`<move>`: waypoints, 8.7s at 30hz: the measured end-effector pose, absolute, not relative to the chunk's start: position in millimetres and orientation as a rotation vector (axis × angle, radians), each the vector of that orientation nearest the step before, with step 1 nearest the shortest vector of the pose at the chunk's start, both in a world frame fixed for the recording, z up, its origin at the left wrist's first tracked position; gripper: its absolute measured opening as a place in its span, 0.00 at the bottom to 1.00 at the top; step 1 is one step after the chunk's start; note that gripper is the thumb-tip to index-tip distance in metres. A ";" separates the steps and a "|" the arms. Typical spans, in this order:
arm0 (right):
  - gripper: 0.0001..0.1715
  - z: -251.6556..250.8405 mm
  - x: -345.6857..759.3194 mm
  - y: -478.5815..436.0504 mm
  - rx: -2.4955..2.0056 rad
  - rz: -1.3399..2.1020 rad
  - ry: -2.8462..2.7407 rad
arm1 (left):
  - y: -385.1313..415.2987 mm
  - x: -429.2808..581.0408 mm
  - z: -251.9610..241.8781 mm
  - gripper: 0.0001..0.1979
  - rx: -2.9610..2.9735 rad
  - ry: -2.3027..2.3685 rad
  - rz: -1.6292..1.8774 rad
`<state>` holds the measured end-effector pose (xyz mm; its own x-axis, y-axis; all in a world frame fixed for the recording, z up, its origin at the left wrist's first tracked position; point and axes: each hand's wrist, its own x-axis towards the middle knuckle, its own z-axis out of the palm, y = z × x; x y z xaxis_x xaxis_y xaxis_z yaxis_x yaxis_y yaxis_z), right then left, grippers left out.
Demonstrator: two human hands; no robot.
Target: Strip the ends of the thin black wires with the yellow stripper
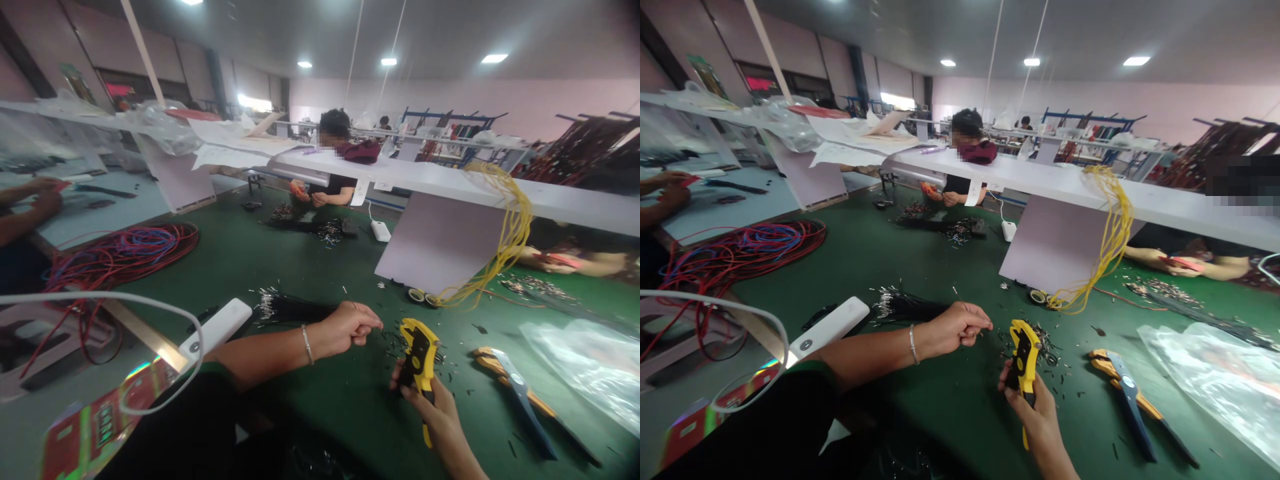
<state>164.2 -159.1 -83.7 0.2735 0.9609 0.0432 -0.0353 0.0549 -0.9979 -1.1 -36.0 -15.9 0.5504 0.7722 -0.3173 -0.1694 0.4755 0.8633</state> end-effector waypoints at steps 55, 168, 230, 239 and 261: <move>0.20 -86.1 165.5 -160.5 -1.271 0.987 -1.006 | -36.8 0.3 -16.9 0.05 0.865 0.787 0.666; 0.19 -78.2 174.6 -161.2 -1.592 0.550 -1.631 | -57.9 6.1 -14.7 0.06 1.156 0.789 0.543; 0.23 -86.5 186.3 -156.9 -1.641 0.567 -1.763 | -45.0 -3.6 8.0 0.03 1.167 0.934 0.764; 0.25 -46.1 188.3 -156.1 -1.173 1.159 -1.012 | -36.2 -7.4 12.6 0.04 1.124 0.927 0.838; 0.25 -67.0 170.1 -155.8 -1.101 1.166 -0.994 | -36.4 3.4 -3.1 0.05 1.190 1.019 0.696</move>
